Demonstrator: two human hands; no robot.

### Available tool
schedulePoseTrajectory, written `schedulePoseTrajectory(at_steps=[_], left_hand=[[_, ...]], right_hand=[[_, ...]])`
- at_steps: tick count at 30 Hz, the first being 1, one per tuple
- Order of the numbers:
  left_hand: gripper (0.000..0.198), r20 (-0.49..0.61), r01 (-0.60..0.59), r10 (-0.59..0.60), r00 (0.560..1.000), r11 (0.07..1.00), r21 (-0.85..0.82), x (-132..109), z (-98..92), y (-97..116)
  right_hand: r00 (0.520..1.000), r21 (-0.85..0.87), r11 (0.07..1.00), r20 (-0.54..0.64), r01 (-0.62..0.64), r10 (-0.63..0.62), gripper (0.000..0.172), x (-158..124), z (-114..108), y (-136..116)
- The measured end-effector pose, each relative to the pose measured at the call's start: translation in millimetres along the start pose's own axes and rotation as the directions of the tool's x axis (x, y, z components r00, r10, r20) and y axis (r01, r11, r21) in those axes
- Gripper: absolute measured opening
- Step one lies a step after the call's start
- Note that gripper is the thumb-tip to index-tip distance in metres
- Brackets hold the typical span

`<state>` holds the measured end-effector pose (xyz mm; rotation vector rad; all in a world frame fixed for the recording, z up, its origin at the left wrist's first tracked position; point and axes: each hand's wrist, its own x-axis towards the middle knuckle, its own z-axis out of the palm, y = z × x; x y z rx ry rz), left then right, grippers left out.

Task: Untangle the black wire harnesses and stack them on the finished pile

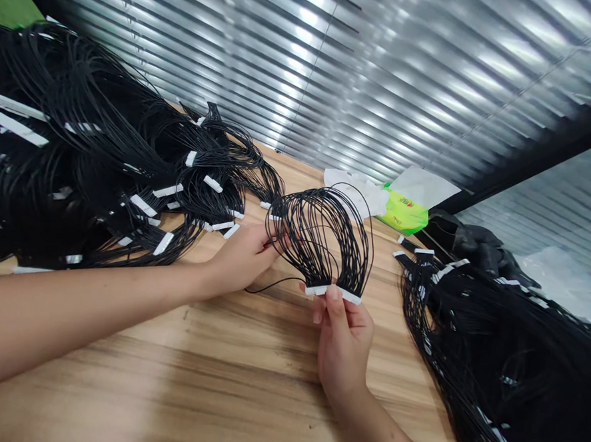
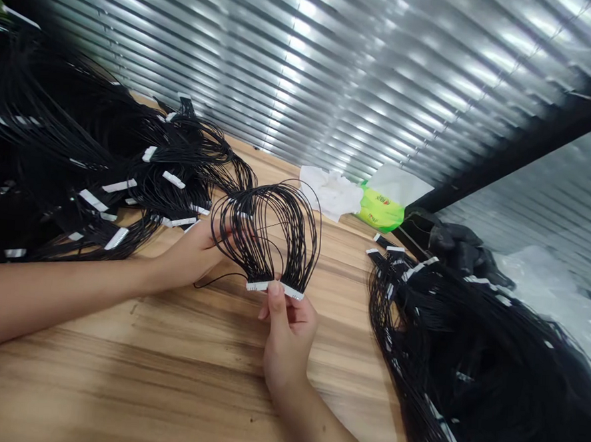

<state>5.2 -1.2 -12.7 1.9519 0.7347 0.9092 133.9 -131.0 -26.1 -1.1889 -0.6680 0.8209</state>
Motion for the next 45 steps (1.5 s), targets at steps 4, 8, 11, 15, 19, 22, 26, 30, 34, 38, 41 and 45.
schedulePoseTrajectory(at_steps=[4, 8, 11, 15, 19, 22, 26, 30, 34, 38, 41, 45], left_hand=[[0.027, 0.026, 0.005, -0.006, 1.000, 0.998, 0.061, 0, -0.8, 1], [0.024, -0.021, -0.071, 0.078, 0.997, 0.967, 0.246, -1, -1.7, 6], [0.033, -0.092, -0.180, 0.233, 0.968, 0.903, 0.390, -3, -2.5, 11], [0.023, -0.147, -0.301, 0.397, 0.906, 0.849, 0.435, -6, -4.1, 15], [0.007, -0.019, -0.443, 0.511, 0.860, 0.764, 0.468, -7, -5.6, 15], [0.012, 0.027, -0.457, 0.514, 0.858, 0.736, 0.500, -7, -6.1, 14], [0.016, 0.056, -0.469, 0.524, 0.850, 0.702, 0.536, -5, -6.5, 13], [0.016, 0.074, -0.507, 0.565, 0.822, 0.665, 0.549, -4, -7.2, 12], [0.016, 0.094, -0.529, 0.576, 0.812, 0.659, 0.535, -4, -7.7, 12], [0.015, 0.087, -0.526, 0.580, 0.810, 0.652, 0.547, -3, -7.5, 12], [0.014, 0.101, -0.533, 0.586, 0.804, 0.635, 0.559, -3, -7.6, 12], [0.013, 0.137, -0.525, 0.551, 0.823, 0.648, 0.552, -2, -7.8, 12]], right_hand=[[0.998, -0.030, 0.999, -0.051, 0.020, -0.021, 0.025, 5, -1, 1], [0.994, -0.034, 0.999, -0.109, 0.018, -0.022, 0.026, 11, -2, 0], [0.992, -0.027, 1.000, -0.123, 0.007, -0.011, 0.027, 12, -2, 0], [0.992, -0.048, 0.999, -0.126, 0.009, -0.015, 0.028, 11, -1, 0], [0.992, -0.067, 0.998, -0.122, -0.007, -0.001, 0.029, 11, 0, 0], [0.992, -0.057, 0.998, -0.124, -0.016, 0.009, 0.029, 12, 0, 0], [0.993, -0.033, 0.999, -0.119, -0.024, 0.020, 0.029, 13, 0, -1], [0.994, -0.032, 0.999, -0.107, -0.038, 0.035, 0.028, 13, 1, -2], [0.995, -0.047, 0.998, -0.092, -0.052, 0.048, 0.028, 13, 0, -1], [0.995, -0.044, 0.997, -0.084, -0.056, 0.052, 0.028, 14, -1, -1], [0.996, -0.047, 0.997, -0.079, -0.056, 0.053, 0.027, 14, -1, 0], [0.996, -0.077, 0.996, -0.071, -0.052, 0.047, 0.027, 15, -2, 0]])
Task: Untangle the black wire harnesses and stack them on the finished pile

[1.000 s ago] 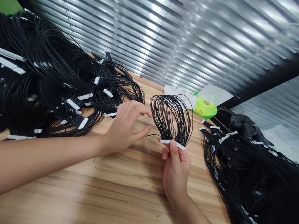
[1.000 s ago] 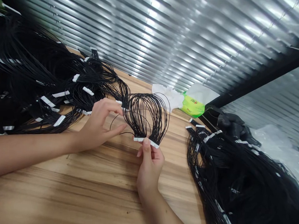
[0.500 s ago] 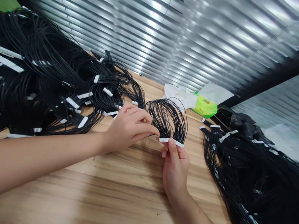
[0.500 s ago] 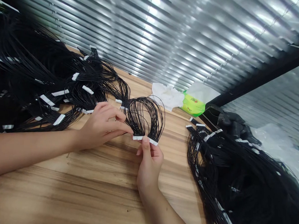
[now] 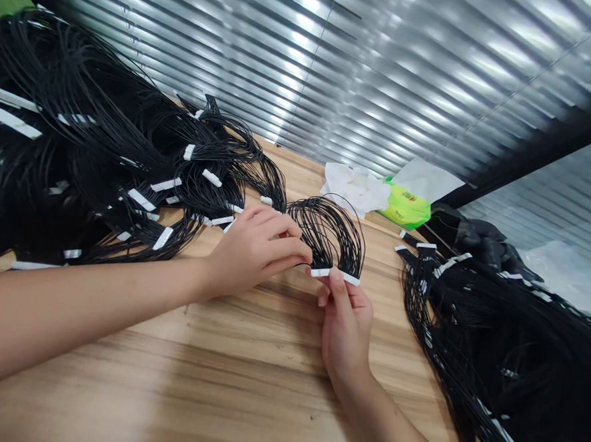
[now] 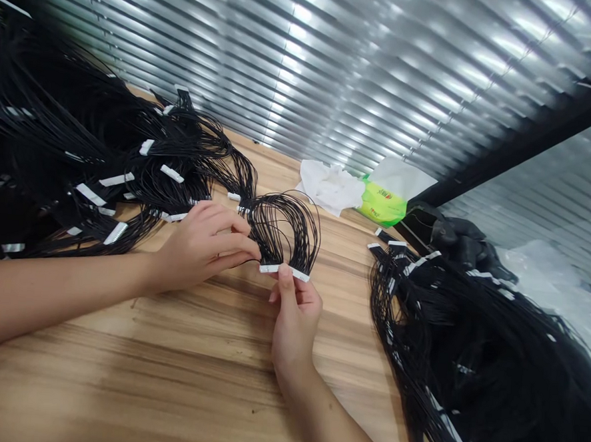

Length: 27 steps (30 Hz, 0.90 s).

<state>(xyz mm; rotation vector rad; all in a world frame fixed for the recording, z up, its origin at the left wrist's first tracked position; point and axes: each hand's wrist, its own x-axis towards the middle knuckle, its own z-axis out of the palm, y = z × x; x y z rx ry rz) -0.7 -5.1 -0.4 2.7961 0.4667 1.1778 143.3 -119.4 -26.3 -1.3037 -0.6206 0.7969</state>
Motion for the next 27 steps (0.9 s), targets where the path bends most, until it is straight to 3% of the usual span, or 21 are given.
schedulePoseTrajectory(at_steps=[5, 8, 11, 14, 16, 18, 22, 24, 27], left_hand=[[0.016, 0.067, 0.030, -0.032, 0.997, 0.999, 0.023, 1, 0.2, 0], [0.021, 0.053, 0.030, -0.032, 0.998, 0.999, 0.038, 2, -0.8, 0], [0.024, 0.021, 0.017, -0.017, 1.000, 1.000, -0.025, 2, -2.4, 0], [0.026, 0.055, 0.016, -0.008, 0.998, 0.988, -0.151, 2, -3.1, 0], [0.028, 0.117, 0.094, -0.070, 0.991, 0.974, -0.208, 1, -2.0, -2], [0.026, 0.179, 0.252, -0.215, 0.960, 0.943, -0.217, 2, 0.5, -4], [0.016, 0.236, 0.552, -0.503, 0.832, 0.795, -0.251, 2, 8.4, -12], [0.015, 0.249, 0.582, -0.527, 0.813, 0.758, -0.295, 1, 12.8, -15], [0.020, 0.293, 0.555, -0.471, 0.832, 0.694, -0.459, -3, 19.1, -18]], right_hand=[[1.000, -0.036, 0.999, -0.021, 0.017, -0.018, 0.029, 0, -1, 0], [0.999, -0.010, 1.000, -0.045, 0.024, -0.024, 0.027, 2, -1, -1], [0.997, 0.029, 0.999, -0.075, 0.031, -0.029, 0.025, 6, -1, -4], [0.995, 0.074, 0.997, -0.098, 0.021, -0.014, 0.026, 8, 1, -8], [0.995, 0.100, 0.995, -0.104, 0.007, 0.004, 0.027, 9, 2, -10], [0.995, 0.116, 0.993, -0.101, -0.005, 0.017, 0.026, 8, 3, -11], [0.997, 0.119, 0.993, -0.065, -0.022, 0.030, 0.027, 4, 5, -13], [0.999, 0.138, 0.990, -0.037, -0.035, 0.040, 0.028, 1, 5, -14], [0.999, 0.188, 0.981, 0.011, -0.039, 0.037, 0.030, -4, 6, -17]])
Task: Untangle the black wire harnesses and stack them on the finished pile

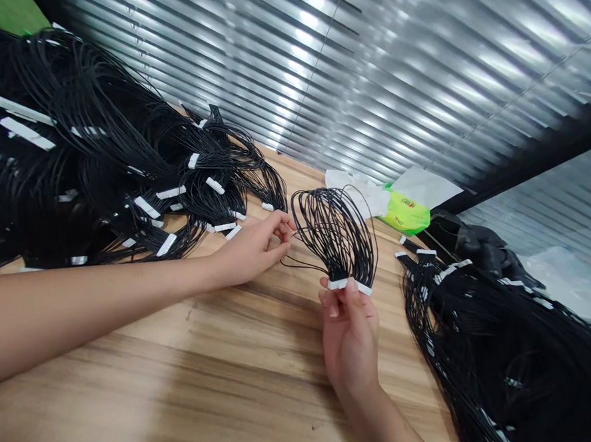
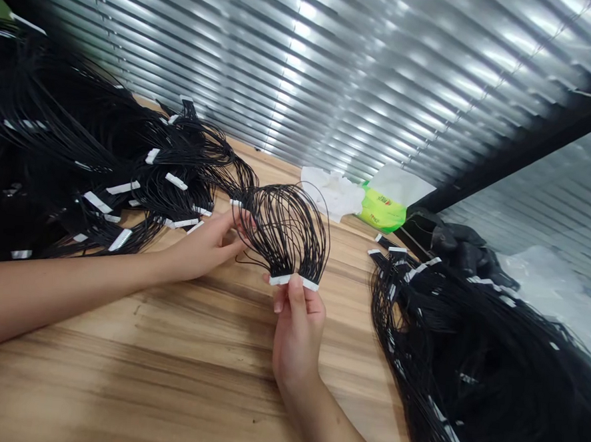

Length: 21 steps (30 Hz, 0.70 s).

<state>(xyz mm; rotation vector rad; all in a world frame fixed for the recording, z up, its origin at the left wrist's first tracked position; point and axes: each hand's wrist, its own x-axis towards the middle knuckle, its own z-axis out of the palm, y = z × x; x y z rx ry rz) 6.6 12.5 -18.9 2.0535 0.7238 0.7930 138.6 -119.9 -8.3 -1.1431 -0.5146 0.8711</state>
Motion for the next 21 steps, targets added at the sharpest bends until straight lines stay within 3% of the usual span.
schedulePoseTrajectory(at_steps=[4, 8, 14, 21], left_hand=[[0.029, 0.077, 0.028, -0.010, 0.997, 0.970, -0.243, -3, 5.3, -5], [0.027, 0.132, 0.075, -0.047, 0.990, 0.974, -0.212, -4, 6.3, -4], [0.021, 0.169, 0.012, 0.025, 0.985, 0.976, -0.217, -5, 5.2, 1], [0.025, -0.004, -0.039, 0.041, 0.999, 0.914, -0.405, 1, 8.2, -9]], right_hand=[[0.999, 0.060, 0.998, 0.049, 0.021, -0.024, 0.030, -3, 2, -2], [0.997, 0.073, 0.997, 0.067, 0.020, -0.025, 0.031, -6, 1, -2], [0.996, 0.131, 0.991, 0.091, -0.011, -0.001, 0.031, -7, 1, -4], [0.982, 0.089, 0.993, 0.181, -0.077, 0.060, 0.027, -5, 0, 3]])
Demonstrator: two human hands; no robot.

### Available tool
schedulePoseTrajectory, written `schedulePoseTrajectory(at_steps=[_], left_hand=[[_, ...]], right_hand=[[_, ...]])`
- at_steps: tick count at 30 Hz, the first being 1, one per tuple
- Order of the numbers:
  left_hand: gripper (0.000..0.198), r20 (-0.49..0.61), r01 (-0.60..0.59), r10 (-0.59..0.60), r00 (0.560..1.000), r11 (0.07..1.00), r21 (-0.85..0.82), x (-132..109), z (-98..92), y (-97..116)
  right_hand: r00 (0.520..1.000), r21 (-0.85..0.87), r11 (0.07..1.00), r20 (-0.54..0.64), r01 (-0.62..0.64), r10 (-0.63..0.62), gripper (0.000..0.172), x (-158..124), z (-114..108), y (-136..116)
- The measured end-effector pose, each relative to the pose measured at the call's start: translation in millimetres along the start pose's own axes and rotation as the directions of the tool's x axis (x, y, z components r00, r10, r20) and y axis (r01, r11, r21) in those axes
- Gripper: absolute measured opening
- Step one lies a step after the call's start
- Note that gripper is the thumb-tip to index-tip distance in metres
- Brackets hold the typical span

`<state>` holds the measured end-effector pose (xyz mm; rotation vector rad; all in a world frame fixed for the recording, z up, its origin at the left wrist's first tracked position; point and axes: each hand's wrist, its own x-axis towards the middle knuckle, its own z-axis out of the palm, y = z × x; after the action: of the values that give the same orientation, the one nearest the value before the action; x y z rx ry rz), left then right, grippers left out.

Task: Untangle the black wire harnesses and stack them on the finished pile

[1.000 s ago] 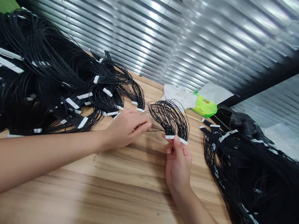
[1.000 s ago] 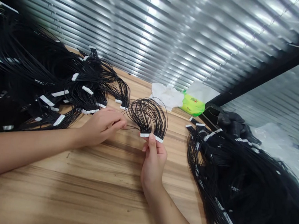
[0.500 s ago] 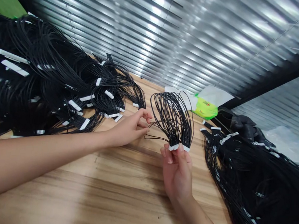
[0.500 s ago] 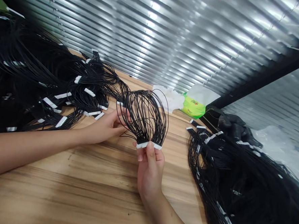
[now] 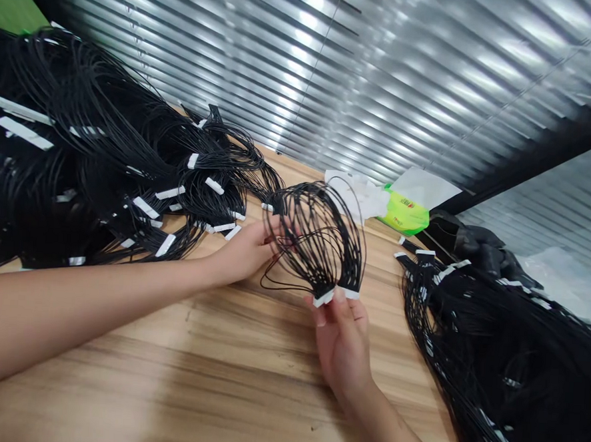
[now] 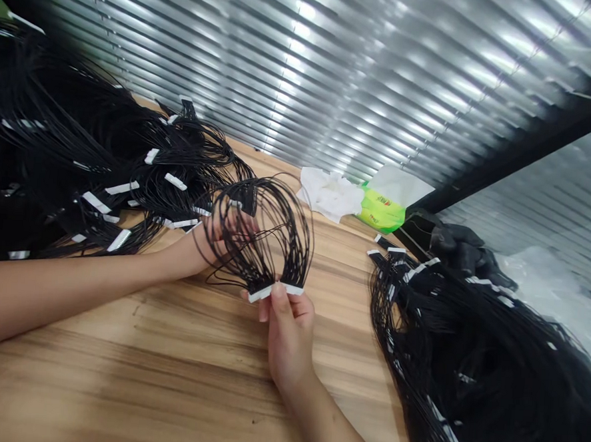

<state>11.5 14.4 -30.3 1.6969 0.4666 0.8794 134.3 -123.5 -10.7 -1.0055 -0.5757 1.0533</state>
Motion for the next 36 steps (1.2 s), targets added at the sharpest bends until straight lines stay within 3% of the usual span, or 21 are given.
schedulePoseTrajectory(at_steps=[5, 12, 15, 19, 23, 30, 33, 34, 36], left_hand=[[0.026, -0.093, -0.034, 0.035, 0.995, 0.999, 0.010, 2, -3.4, -3], [0.028, -0.166, -0.083, 0.117, 0.979, 0.976, 0.201, 2, -3.7, 19], [0.030, -0.193, -0.088, 0.126, 0.973, 0.977, 0.192, 1, -4.0, 22], [0.033, -0.105, -0.054, 0.060, 0.993, 0.997, 0.060, 0, -2.9, 23], [0.025, 0.029, -0.112, 0.111, 0.993, 0.991, 0.074, -1, -1.0, 24], [0.021, 0.239, -0.256, 0.219, 0.946, 0.956, 0.140, 1, -0.2, 31], [0.027, 0.314, -0.261, 0.202, 0.928, 0.952, 0.157, 1, 0.6, 37], [0.026, 0.309, -0.236, 0.172, 0.935, 0.955, 0.182, 1, 0.9, 37], [0.018, 0.161, -0.138, 0.095, 0.982, 0.950, 0.280, 1, 0.9, 36]], right_hand=[[0.996, -0.049, 0.998, 0.079, -0.042, 0.046, 0.026, -5, -4, 6], [1.000, -0.080, 0.997, -0.002, -0.002, 0.002, 0.031, 1, -2, 5], [1.000, -0.094, 0.995, -0.027, -0.018, 0.015, 0.028, 3, -5, 7], [0.999, -0.139, 0.990, 0.014, -0.031, 0.033, 0.025, 3, -9, 11], [0.997, -0.249, 0.968, 0.058, -0.035, 0.051, 0.031, 0, -9, 12], [0.995, -0.346, 0.938, 0.076, -0.027, 0.057, 0.035, -3, -8, 9], [0.994, -0.333, 0.942, 0.081, -0.038, 0.069, 0.034, -3, -9, 10], [0.994, -0.316, 0.948, 0.080, -0.040, 0.069, 0.033, -2, -9, 10], [0.998, -0.246, 0.969, 0.045, -0.039, 0.051, 0.032, 1, -8, 10]])
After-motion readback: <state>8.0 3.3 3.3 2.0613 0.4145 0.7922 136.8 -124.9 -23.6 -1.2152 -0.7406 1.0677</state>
